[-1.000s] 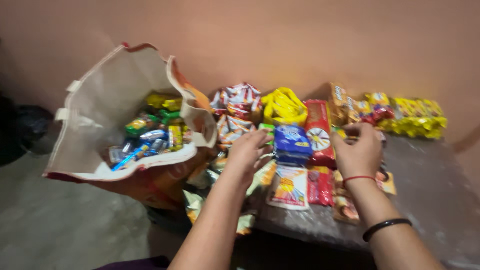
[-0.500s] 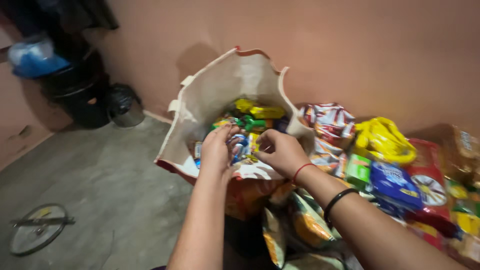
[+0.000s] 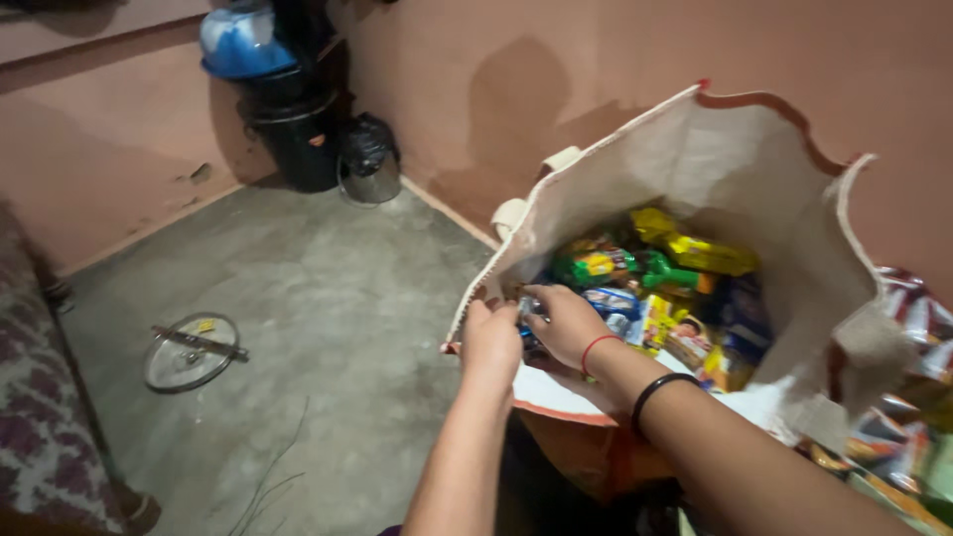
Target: The person repeatedly reaches into a large tote bag and removes packaged food items, placing them on a nearby table. The items include biscuits, chips, and snack packets, which are arranged in small stacks as they are taken out.
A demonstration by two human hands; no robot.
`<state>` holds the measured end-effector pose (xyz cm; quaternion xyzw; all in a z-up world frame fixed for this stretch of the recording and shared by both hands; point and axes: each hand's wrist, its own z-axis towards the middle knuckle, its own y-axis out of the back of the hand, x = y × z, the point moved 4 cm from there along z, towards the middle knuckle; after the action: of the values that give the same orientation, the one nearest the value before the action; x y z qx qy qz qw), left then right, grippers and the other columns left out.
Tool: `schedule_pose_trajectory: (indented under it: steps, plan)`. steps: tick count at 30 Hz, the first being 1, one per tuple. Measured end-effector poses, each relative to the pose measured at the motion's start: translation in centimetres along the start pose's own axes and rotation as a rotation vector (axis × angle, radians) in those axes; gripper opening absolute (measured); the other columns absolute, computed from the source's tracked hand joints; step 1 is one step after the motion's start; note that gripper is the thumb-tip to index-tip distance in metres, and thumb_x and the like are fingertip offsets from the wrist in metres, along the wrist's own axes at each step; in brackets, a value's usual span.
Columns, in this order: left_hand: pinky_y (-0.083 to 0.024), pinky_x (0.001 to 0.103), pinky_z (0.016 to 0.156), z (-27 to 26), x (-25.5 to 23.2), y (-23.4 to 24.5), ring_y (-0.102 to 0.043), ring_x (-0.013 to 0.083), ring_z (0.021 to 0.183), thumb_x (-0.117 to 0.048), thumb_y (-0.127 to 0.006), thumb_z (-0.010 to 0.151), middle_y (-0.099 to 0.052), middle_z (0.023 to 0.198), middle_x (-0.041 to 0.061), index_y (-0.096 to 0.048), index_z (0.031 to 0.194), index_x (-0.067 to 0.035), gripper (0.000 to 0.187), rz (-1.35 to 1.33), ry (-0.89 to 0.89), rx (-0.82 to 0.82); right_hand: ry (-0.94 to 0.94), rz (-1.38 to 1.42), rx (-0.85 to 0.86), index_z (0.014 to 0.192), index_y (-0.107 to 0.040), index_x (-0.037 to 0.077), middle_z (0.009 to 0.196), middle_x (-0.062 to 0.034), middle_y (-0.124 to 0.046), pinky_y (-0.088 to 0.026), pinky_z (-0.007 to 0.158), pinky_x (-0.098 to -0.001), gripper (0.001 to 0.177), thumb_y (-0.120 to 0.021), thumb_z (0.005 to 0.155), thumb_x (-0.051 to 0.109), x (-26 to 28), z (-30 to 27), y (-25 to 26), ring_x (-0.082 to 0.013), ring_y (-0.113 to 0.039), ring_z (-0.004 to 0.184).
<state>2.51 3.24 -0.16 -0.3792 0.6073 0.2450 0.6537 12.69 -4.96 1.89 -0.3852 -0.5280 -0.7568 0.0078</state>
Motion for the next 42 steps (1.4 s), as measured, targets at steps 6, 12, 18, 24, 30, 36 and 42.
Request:
schedule_pose_trajectory:
  steps: [6, 12, 18, 24, 30, 36, 42]
  plan:
    - [-0.046, 0.037, 0.085, 0.8, 0.0, 0.5, -0.057, 0.0218, 0.095, -0.020, -0.055, 0.100, -0.065, 0.104, 0.012, -0.065, 0.114, 0.006, 0.031, -0.280, 0.130, -0.111, -0.095, -0.239, 0.134, 0.130, -0.062, 0.009, 0.139, -0.0213, -0.056, -0.045, 0.108, -0.0432, 0.040, -0.061, 0.094, 0.026, -1.2, 4.7, -4.2, -0.0393, -0.057, 0.124]
    - [-0.046, 0.033, 0.092, 1.8, 0.9, 2.2, -0.061, 0.0192, 0.103, -0.030, -0.052, 0.101, -0.070, 0.111, 0.009, -0.067, 0.114, 0.004, 0.039, -0.293, 0.207, -0.227, -0.044, -0.350, 0.096, 0.143, -0.050, 0.015, 0.145, -0.0255, -0.046, -0.043, 0.103, -0.0493, 0.054, -0.060, 0.090, 0.021, -2.6, 6.6, -5.2, -0.0459, -0.053, 0.122]
    - [-0.047, 0.034, 0.094, 2.3, 1.9, 2.1, -0.063, 0.0219, 0.106, -0.030, -0.052, 0.101, -0.071, 0.113, 0.013, -0.068, 0.114, 0.006, 0.042, -0.265, 0.172, -0.227, -0.138, -0.396, 0.126, 0.139, -0.051, 0.011, 0.142, -0.0266, -0.049, -0.052, 0.097, -0.0463, 0.071, -0.080, 0.076, 0.024, -2.2, 5.6, -4.0, -0.0423, -0.063, 0.113]
    - [-0.044, 0.031, 0.098, 1.2, 2.1, 2.0, -0.064, 0.0195, 0.111, -0.038, -0.047, 0.102, -0.072, 0.120, 0.014, -0.064, 0.124, 0.000, 0.047, -0.209, 0.202, -0.112, -0.203, -0.230, -0.118, 0.114, -0.063, 0.003, 0.108, -0.0214, -0.070, -0.054, 0.095, -0.0416, 0.062, -0.091, 0.060, 0.014, -0.4, 2.6, 0.3, -0.0371, -0.064, 0.108]
    - [-0.051, 0.036, 0.084, -1.0, 1.0, 0.0, -0.062, 0.0208, 0.097, -0.043, -0.051, 0.102, -0.070, 0.111, 0.013, -0.067, 0.116, 0.003, 0.051, -0.153, 0.269, -0.049, -0.350, 0.218, -0.288, 0.107, -0.063, 0.003, 0.102, -0.0117, -0.072, -0.056, 0.082, -0.0316, 0.054, -0.091, 0.063, 0.016, -0.6, -3.4, 4.4, -0.0210, -0.070, 0.092]
    - [-0.049, 0.031, 0.073, -6.1, -2.9, -4.6, -0.061, 0.0127, 0.087, -0.042, -0.058, 0.097, -0.067, 0.101, 0.001, -0.070, 0.116, -0.007, 0.041, -0.224, 0.216, 0.216, -0.218, 0.852, -0.401, 0.118, -0.057, 0.002, 0.119, -0.0107, -0.063, -0.056, 0.084, -0.0319, 0.052, -0.075, 0.070, -0.003, 0.2, -11.4, 10.5, -0.0188, -0.064, 0.102]
    - [-0.051, 0.028, 0.072, -15.0, -7.7, -10.2, -0.063, 0.0114, 0.078, -0.043, -0.062, 0.093, -0.071, 0.090, -0.003, -0.068, 0.115, -0.014, 0.037, -0.291, 0.433, 0.425, -0.234, 1.184, -0.419, 0.126, -0.049, 0.001, 0.124, -0.0141, -0.064, -0.057, 0.097, -0.0358, 0.052, -0.067, 0.078, -0.009, 2.3, -22.0, 18.4, -0.0247, -0.067, 0.113]
